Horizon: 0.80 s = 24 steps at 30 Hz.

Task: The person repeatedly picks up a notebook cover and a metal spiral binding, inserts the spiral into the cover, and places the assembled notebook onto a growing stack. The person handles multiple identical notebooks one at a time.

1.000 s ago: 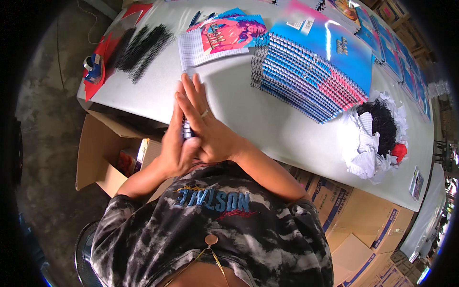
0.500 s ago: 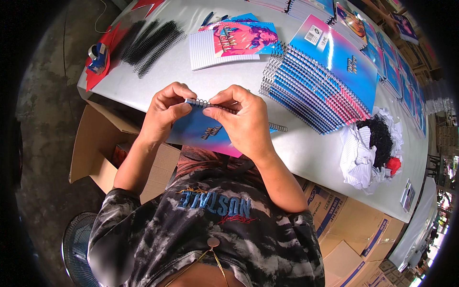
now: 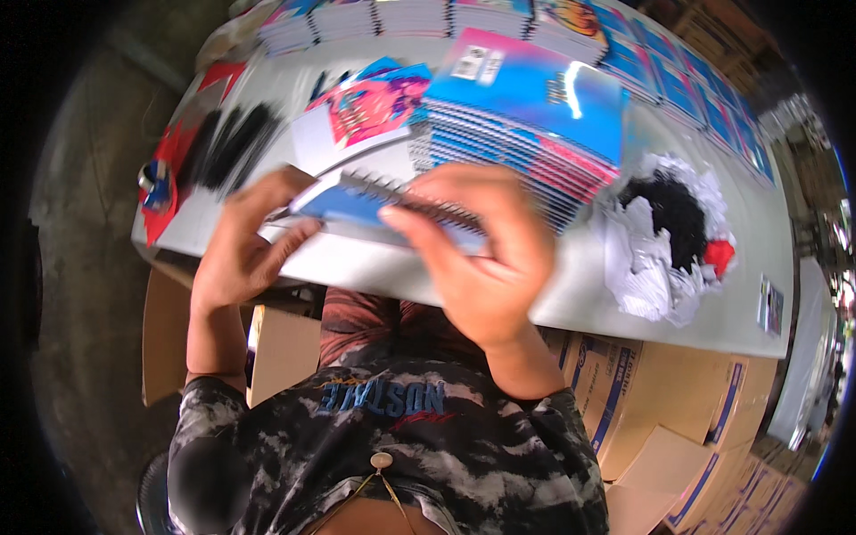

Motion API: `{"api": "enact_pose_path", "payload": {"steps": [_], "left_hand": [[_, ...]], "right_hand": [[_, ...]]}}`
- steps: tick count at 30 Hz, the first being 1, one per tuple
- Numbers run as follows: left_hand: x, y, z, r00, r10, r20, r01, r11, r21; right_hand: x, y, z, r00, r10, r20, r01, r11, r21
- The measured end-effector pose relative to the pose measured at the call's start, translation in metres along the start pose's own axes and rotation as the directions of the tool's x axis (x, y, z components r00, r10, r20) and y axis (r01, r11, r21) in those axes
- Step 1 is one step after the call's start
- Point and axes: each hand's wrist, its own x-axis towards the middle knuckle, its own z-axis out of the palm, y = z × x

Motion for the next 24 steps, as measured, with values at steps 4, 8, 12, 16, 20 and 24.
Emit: {"api": "enact_pose_path", "payload": {"steps": [4, 8, 12, 16, 20, 24], "left_hand": [[0.074, 0.025, 0.007, 0.826, 0.071, -0.56, -0.028, 0.996, 0.084], [0.165, -0.025, 0.069, 0.718, -0.056, -0.694, 0.011, 0.998, -0.069], [0.159, -0.076, 0.12, 0.804, 0.116, -0.583, 0.12, 0.929, 0.351], [0.141, -0.062, 0.126, 0.728, -0.254, -0.637, 0.186, 0.967, -0.173], [0.144, -0.085, 0.137, 0.624, -0.177, -0.761, -0.096, 0.949, -0.3], [0.146, -0.093, 0.139, 0.664, -0.2, -0.721, -0.15, 0.908, -0.391]], "right_hand": [[0.054, -0.001, -0.067, 0.823, -0.31, -0.475, 0.072, 0.888, -0.454], [0.056, 0.075, -0.128, 0.821, 0.008, -0.571, -0.148, 0.969, -0.2], [0.041, 0.092, -0.111, 0.854, 0.264, -0.448, -0.319, 0.946, -0.051], [0.034, 0.097, -0.094, 0.868, 0.014, -0.497, -0.234, 0.893, -0.384], [0.037, 0.103, -0.098, 0.87, -0.05, -0.49, -0.213, 0.859, -0.465], [0.036, 0.105, -0.092, 0.845, -0.04, -0.534, -0.238, 0.865, -0.442]]}}
